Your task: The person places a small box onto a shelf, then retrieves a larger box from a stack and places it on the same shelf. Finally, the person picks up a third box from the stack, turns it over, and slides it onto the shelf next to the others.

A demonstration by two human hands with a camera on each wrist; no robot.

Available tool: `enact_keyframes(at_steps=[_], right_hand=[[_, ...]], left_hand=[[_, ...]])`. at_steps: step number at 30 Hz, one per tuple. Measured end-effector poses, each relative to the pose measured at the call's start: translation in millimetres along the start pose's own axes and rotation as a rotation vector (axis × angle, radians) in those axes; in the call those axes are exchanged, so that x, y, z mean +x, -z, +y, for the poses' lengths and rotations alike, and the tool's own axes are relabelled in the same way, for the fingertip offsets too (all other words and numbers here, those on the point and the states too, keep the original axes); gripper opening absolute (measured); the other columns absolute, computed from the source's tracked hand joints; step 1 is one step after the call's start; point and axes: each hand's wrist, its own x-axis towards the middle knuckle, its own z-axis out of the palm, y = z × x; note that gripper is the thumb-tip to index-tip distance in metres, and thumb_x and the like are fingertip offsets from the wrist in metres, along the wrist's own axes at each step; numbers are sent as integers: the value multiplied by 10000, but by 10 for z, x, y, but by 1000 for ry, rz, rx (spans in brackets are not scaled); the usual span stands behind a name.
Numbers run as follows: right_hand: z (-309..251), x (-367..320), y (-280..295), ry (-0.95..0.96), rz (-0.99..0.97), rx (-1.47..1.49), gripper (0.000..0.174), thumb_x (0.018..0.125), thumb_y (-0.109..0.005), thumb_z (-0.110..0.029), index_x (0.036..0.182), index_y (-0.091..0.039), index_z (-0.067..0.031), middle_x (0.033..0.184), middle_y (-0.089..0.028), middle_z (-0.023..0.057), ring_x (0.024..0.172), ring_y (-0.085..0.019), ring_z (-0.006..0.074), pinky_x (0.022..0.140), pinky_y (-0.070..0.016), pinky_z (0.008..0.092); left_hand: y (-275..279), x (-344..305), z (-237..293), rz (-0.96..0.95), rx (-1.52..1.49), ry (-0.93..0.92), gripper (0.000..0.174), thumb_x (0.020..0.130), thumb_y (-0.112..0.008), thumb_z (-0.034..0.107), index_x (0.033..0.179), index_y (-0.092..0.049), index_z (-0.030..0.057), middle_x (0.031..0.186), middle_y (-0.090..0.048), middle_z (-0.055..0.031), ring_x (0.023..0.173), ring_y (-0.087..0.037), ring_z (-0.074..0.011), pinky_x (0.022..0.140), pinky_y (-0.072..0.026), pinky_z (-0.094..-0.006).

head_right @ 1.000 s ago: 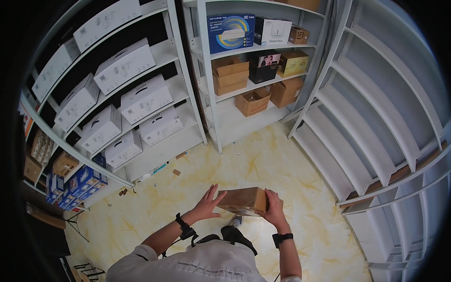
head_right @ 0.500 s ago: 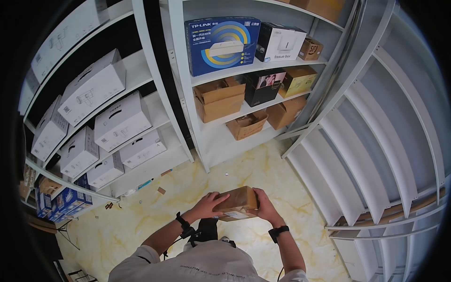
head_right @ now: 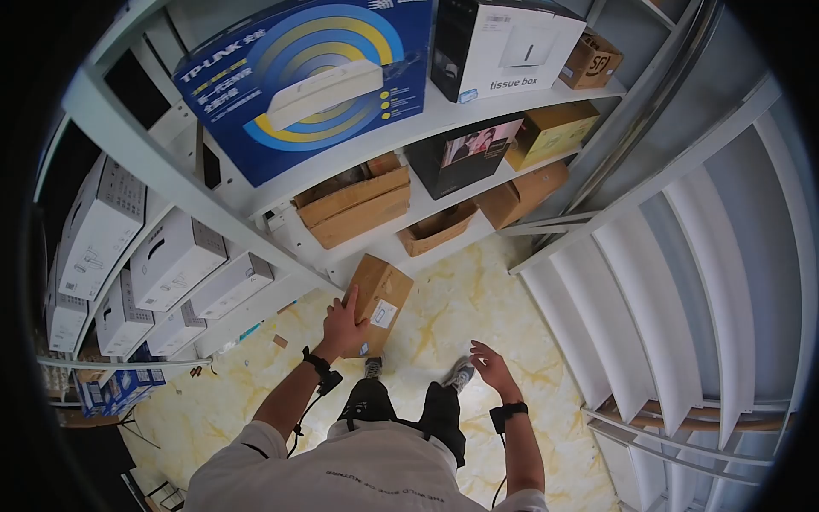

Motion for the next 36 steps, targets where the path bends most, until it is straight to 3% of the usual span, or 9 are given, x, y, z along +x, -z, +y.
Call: enact_keyframes(at_steps=[5, 7, 12, 18, 20, 24, 29, 32, 36], right_hand=[[305, 664, 645, 50, -83, -80, 435, 991, -670, -154, 1404, -582, -51, 1198, -728, 125, 1094, -696, 239, 931, -550, 367], [575, 956, 817, 281, 6, -443, 441, 954, -690, -161, 1373, -606, -52, 1179, -726, 158, 1085, -690, 305, 943, -545, 403], [731, 1407, 1150, 289, -63, -413, 458, 925, -707, -177, 1358, -616, -62, 1177, -719, 171, 1102, -667, 358, 970, -532, 426], [561, 2539, 1124, 421, 21, -498, 593, 875, -736, -128, 1423, -524, -48, 1286, -645, 196, 1219, -576, 390, 1056, -478, 453], [402, 3045, 1007, 504, 32, -535, 630, 838, -751, -78, 1423, -519, -41, 1423, -556, 194, 1316, -497, 393, 1121, -432, 456], [139, 3855, 538, 594, 155, -532, 629, 834, -758, -97, 1421, -531, -68, 1449, -537, 160, 1375, -446, 369, 1173, -373, 491], [-21, 4351, 48, 601, 161, -823, 634, 809, -812, -280, 1400, -589, -218, 1369, -582, 64, 1423, -388, 327, 1188, -197, 707], [-10, 4485, -21, 439, 131, -859, 428, 824, -785, -367, 1219, -709, -221, 1286, -626, 24, 1357, -438, 321, 1149, -211, 748], [100, 4628, 71, 392, 193, -841, 332, 847, -749, -413, 1083, -756, -179, 1207, -667, 33, 1275, -484, 332, 1107, -311, 711]], left_hand=[[-329, 397, 202, -24, 56, 217, 986, 881, -701, 532, 1651, -154, 252, 1218, -534, -279, 1066, -598, -450, 815, -563, -540], [-466, 437, 299, -1, 102, 300, 978, 899, -667, 559, 1653, -142, 222, 1191, -543, -297, 1038, -614, -460, 785, -563, -545], [-632, 531, 496, 40, 141, 390, 923, 932, -634, 525, 1653, -144, 220, 1167, -551, -281, 1025, -615, -455, 769, -568, -549], [-557, 950, 547, 78, 67, 438, 868, 906, -685, 495, 1627, -231, 330, 1179, -537, -237, 1066, -591, -440, 775, -575, -540], [-534, 1191, 507, 76, 25, 396, 830, 897, -706, 459, 1605, -288, 346, 1198, -534, -239, 1090, -582, -447, 796, -574, -542], [-636, 1555, 390, 89, 6, 386, 774, 868, -743, 427, 1548, -396, 297, 1254, -535, -239, 1107, -569, -458, 839, -562, -548], [-856, 1790, 129, 248, 79, 223, 781, 784, -825, 337, 1475, -487, 202, 1325, -549, -251, 1217, -512, -498, 993, -439, -653], [-839, 1937, 74, 217, 165, 179, 730, 748, -858, 331, 1377, -559, 113, 1320, -609, -215, 1266, -515, -451, 1076, -413, -536], [-994, 2140, -170, 260, 126, 96, 635, 786, -828, 294, 1352, -589, 132, 1304, -623, -207, 1231, -558, -419, 1040, -437, -553]])
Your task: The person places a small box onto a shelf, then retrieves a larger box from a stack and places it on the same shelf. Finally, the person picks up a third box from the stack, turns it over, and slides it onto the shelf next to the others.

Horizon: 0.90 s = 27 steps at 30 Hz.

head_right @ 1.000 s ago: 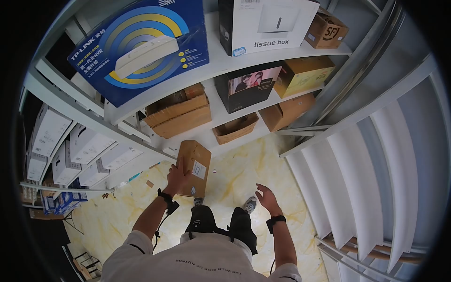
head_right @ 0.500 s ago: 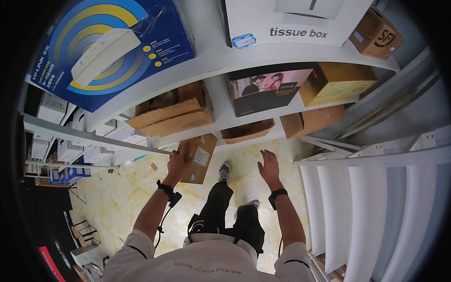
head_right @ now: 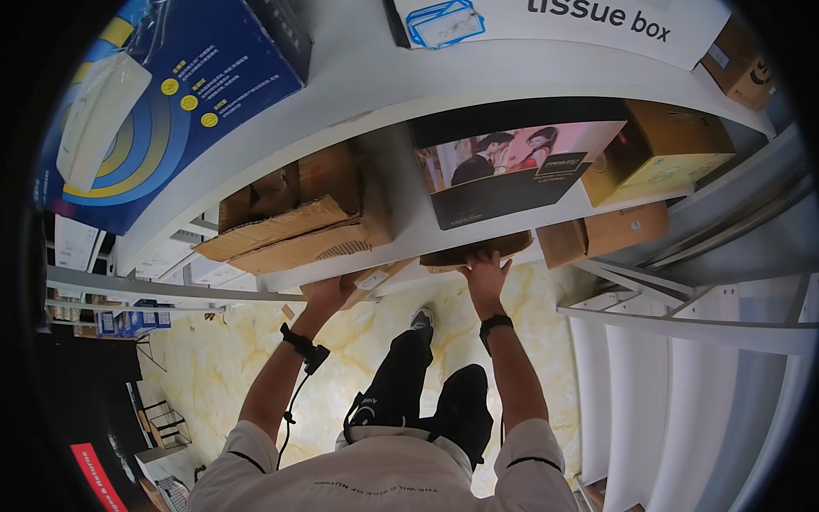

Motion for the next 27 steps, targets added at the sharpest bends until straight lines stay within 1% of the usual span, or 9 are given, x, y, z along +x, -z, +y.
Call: enact_keyframes(at_steps=[2, 4, 5, 7, 8, 10, 15, 17, 27], right_hand=[[165, 52, -42, -22, 15, 10, 334, 847, -750, -409, 1073, -755, -163, 1190, -675, 46, 1256, -494, 339, 1101, -364, 661], [374, 106, -165, 70, 35, 106, 297, 836, -768, -370, 1036, -750, -150, 1132, -685, 37, 1226, -522, 359, 1046, -469, 498], [434, 84, -203, 65, 34, 107, 297, 836, -768, -370, 1036, -750, -150, 1132, -685, 37, 1226, -522, 359, 1046, -469, 498], [494, 63, -163, 202, 103, 95, 266, 808, -792, -321, 981, -751, -123, 1061, -688, 59, 1176, -542, 347, 979, -492, 408], [520, 53, -133, 202, 103, 94, 266, 808, -792, -321, 981, -751, -123, 1061, -688, 59, 1176, -542, 347, 979, -492, 408], [561, 36, -93, 332, 117, 130, 238, 782, -803, -299, 925, -755, -114, 1003, -682, 53, 1119, -545, 323, 966, -486, 417], [608, 107, -76, 369, 105, 177, 226, 766, -809, -288, 889, -754, -107, 965, -674, 50, 1070, -540, 307, 963, -470, 416], [604, 161, -82, 370, 93, 180, 229, 766, -810, -288, 894, -754, -107, 969, -675, 52, 1071, -538, 308, 965, -466, 418], [577, 185, -2, 407, 125, 221, 237, 771, -811, -275, 907, -755, -89, 967, -671, 68, 1082, -527, 326, 978, -453, 421]], left_hand=[[131, 86, 70, -138, 0, 39, 565, 804, -808, 327, 1304, -633, 131, 1199, -672, -201, 1138, -620, -396, 1011, -478, -495], [14, 227, -59, -248, 31, 68, 513, 839, -780, 359, 1268, -653, 108, 1193, -676, -206, 1134, -625, -394, 981, -489, -498], [-68, 266, -152, -362, 62, 106, 477, 874, -752, 390, 1232, -672, 85, 1186, -680, -211, 1130, -629, -392, 952, -500, -502], [-382, 297, -459, -336, 5, 65, 431, 914, -701, 388, 1243, -677, 111, 1180, -702, -178, 1130, -641, -380, 969, -503, -496], [-467, 310, -557, -307, -53, 28, 391, 954, -650, 385, 1255, -682, 137, 1174, -724, -146, 1131, -652, -368, 986, -505, -491], [-486, 319, -610, -312, -56, 37, 396, 957, -660, 372, 1258, -677, 116, 1206, -707, -157, 1154, -636, -374, 991, -497, -484], [-600, 243, -857, -241, -275, 97, 466, 972, -658, 395, 1343, -629, 114, 1347, -653, -147, 1285, -570, -347, 1075, -447, -452], [-565, 280, -914, -426, -261, 169, 510, 983, -645, 418, 1394, -592, 120, 1436, -603, -122, 1362, -514, -323, 1136, -398, -434], [-534, 218, -836, -331, -200, 150, 436, 962, -654, 361, 1283, -657, 66, 1280, -676, -191, 1234, -595, -378, 1049, -462, -464]])
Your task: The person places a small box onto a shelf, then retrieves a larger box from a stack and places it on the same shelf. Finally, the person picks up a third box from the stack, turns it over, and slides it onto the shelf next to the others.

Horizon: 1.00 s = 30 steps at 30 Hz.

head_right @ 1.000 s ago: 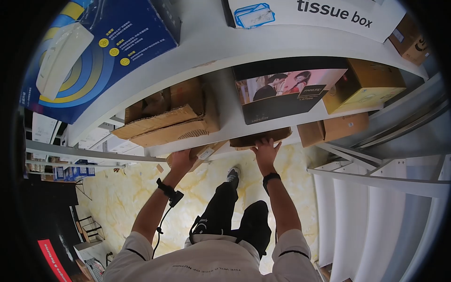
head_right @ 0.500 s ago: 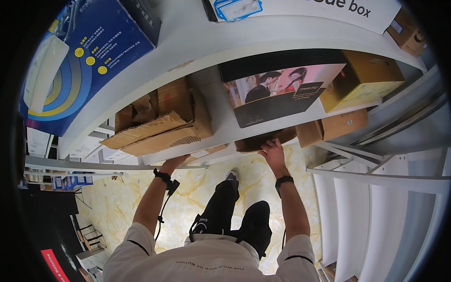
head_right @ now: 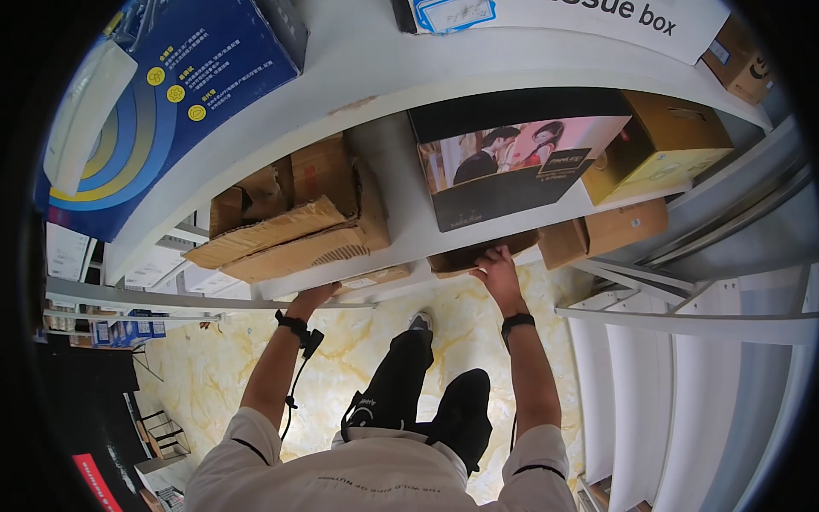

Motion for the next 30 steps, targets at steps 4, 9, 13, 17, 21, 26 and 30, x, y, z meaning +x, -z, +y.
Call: enact_keyframes(at_steps=[4, 9, 13, 17, 21, 26, 30], right_hand=[[-43, 54, 5, 2, -40, 49, 251, 762, -822, -251, 904, -747, -58, 971, -662, 89, 1105, -521, 327, 983, -458, 422], [-107, 33, -79, -23, -5, 0, 271, 779, -815, -265, 949, -753, -63, 991, -660, 91, 1104, -525, 329, 991, -458, 421], [-105, 9, -94, -42, -31, -34, 289, 793, -812, -286, 968, -755, -63, 1004, -656, 91, 1126, -522, 333, 999, -463, 421], [-179, 8, -55, -154, -64, -18, 427, 793, -819, -353, 1100, -733, -70, 1198, -608, 109, 1162, -514, 341, 1000, -480, 445], [-579, 55, 376, -256, -133, -69, 563, 796, -822, -401, 1242, -680, -88, 1342, -528, 120, 1209, -507, 348, 1016, -480, 469], [-651, -141, 780, -89, 1, -121, 563, 845, -795, -399, 1302, -649, -105, 1393, -512, 122, 1313, -476, 348, 1044, -469, 480], [-617, -460, 992, -119, -10, -100, 505, 875, -760, -408, 1279, -677, -117, 1362, -554, 120, 1313, -482, 342, 1079, -437, 493]], left_hand=[[41, -22, 105, 21, 126, -53, 382, 936, -659, 357, 1168, -699, 56, 1150, -709, -203, 1101, -641, -409, 966, -503, -497], [-148, 52, -53, 129, 146, -141, 385, 901, -668, 371, 1136, -713, 69, 1121, -715, -201, 1060, -655, -405, 924, -520, -509], [-115, 65, -12, 123, 154, -115, 385, 890, -671, 374, 1131, -717, 76, 1114, -717, -203, 1050, -660, -406, 920, -525, -514], [-88, 59, -11, 127, 166, -147, 412, 890, -677, 378, 1160, -706, 68, 1127, -708, -219, 1069, -651, -413, 942, -519, -513], [-96, -18, 11, 244, 259, -219, 351, 935, -628, 304, 1161, -697, 46, 1124, -714, -211, 1084, -649, -416, 955, -516, -500], [71, 20, -46, 13, 103, -119, 394, 921, -660, 331, 1201, -684, 55, 1228, -690, -200, 1161, -622, -401, 990, -502, -472], [163, 6, 22, -26, 95, -83, 403, 925, -654, 330, 1218, -675, 53, 1236, -687, -202, 1159, -622, -399, 989, -501, -467]])
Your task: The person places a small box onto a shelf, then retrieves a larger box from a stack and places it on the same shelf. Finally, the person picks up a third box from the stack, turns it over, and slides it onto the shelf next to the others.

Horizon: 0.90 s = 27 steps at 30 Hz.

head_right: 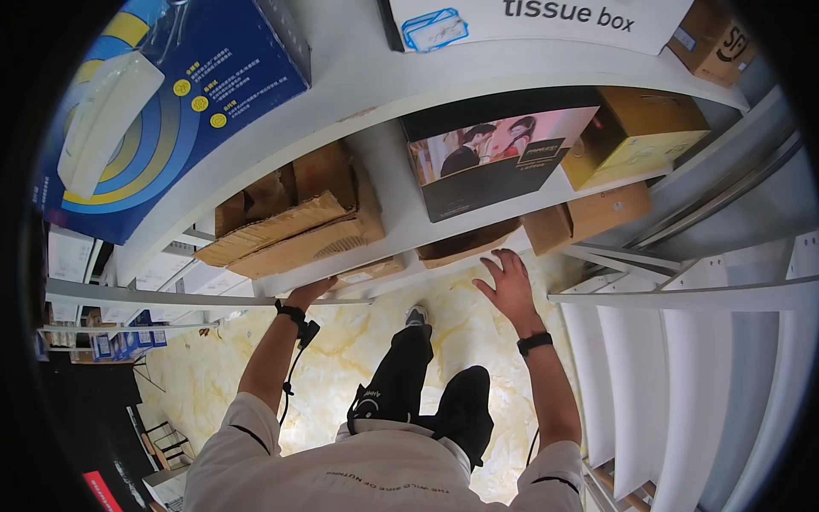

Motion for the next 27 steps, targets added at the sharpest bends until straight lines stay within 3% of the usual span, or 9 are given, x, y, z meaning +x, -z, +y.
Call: enact_keyframes(at_steps=[3, 9, 14, 15, 20, 22, 24, 26, 27], right_hand=[[-22, -207, 181, 59, -1, 41, 329, 895, -748, -313, 1158, -732, -115, 1254, -624, 77, 1261, -535, 321, 1051, -466, 466], [-124, -523, 544, 16, -27, 66, 314, 888, -754, -290, 1147, -738, -114, 1238, -634, 81, 1264, -536, 319, 1064, -461, 460], [-203, -747, 920, 4, -91, 95, 286, 893, -749, -261, 1133, -742, -106, 1217, -650, 82, 1256, -538, 322, 1069, -457, 455], [-251, -787, 1019, -6, -67, 115, 264, 893, -749, -242, 1115, -744, -99, 1175, -671, 82, 1221, -561, 318, 1055, -466, 452], [-455, -1067, 1472, -45, -4, 173, 193, 904, -738, -198, 1054, -751, -77, 1021, -725, 108, 1087, -629, 321, 992, -503, 439], [-527, -1248, 1624, -134, -56, 240, 189, 914, -729, -188, 1064, -750, -76, 1014, -729, 119, 1029, -654, 328, 927, -532, 436], [-599, -1392, 1825, -125, -125, 219, 199, 947, -694, -218, 1080, -749, -79, 999, -736, 141, 943, -684, 341, 847, -557, 432], [-619, -1568, 1993, -149, -173, 208, 175, 958, -694, -203, 1069, -753, -82, 987, -741, 131, 928, -694, 332, 828, -566, 427], [-648, -1649, 2098, -151, -158, 198, 175, 958, -694, -203, 1069, -753, -82, 987, -741, 131, 928, -694, 332, 828, -566, 427]], left_hand=[[6, -15, 6, -36, -26, -6, 441, 923, -668, 349, 1244, -661, 47, 1257, -675, -215, 1185, -609, -403, 1012, -487, -461], [-66, -48, -4, -61, -113, 7, 570, 892, -715, 408, 1293, -624, 13, 1304, -645, -239, 1253, -569, -411, 1062, -451, -463], [200, -335, 451, 21, 129, -95, 663, 849, -772, 376, 1373, -550, 36, 1340, -603, -256, 1272, -551, -433, 1075, -439, -528], [125, -344, 437, -44, 92, -62, 797, 818, -804, 353, 1486, -460, 85, 1466, -500, -255, 1357, -461, -466, 1109, -396, -580], [345, -1051, 1191, 111, 80, -248, 1055, 786, -841, 306, 1642, -228, 239, 1638, -200, -276, 1497, -173, -554, 1197, -253, -655], [184, -1309, 1284, 95, -24, -320, 992, 806, -825, 310, 1629, -277, 243, 1657, -171, -278, 1519, -125, -540, 1212, -218, -651], [42, -1604, 1425, -52, 76, -283, 821, 889, -736, 383, 1599, -349, 240, 1602, -322, -268, 1509, -205, -512, 1180, -248, -687], [261, -1976, 1791, -229, 90, -259, 649, 946, -678, 378, 1537, -449, 240, 1496, -531, -105, 1431, -436, -359, 1162, -270, -687], [274, -2150, 1903, -153, 47, -322, 606, 956, -667, 356, 1518, -477, 234, 1458, -563, -93, 1401, -470, -338, 1157, -288, -676]])
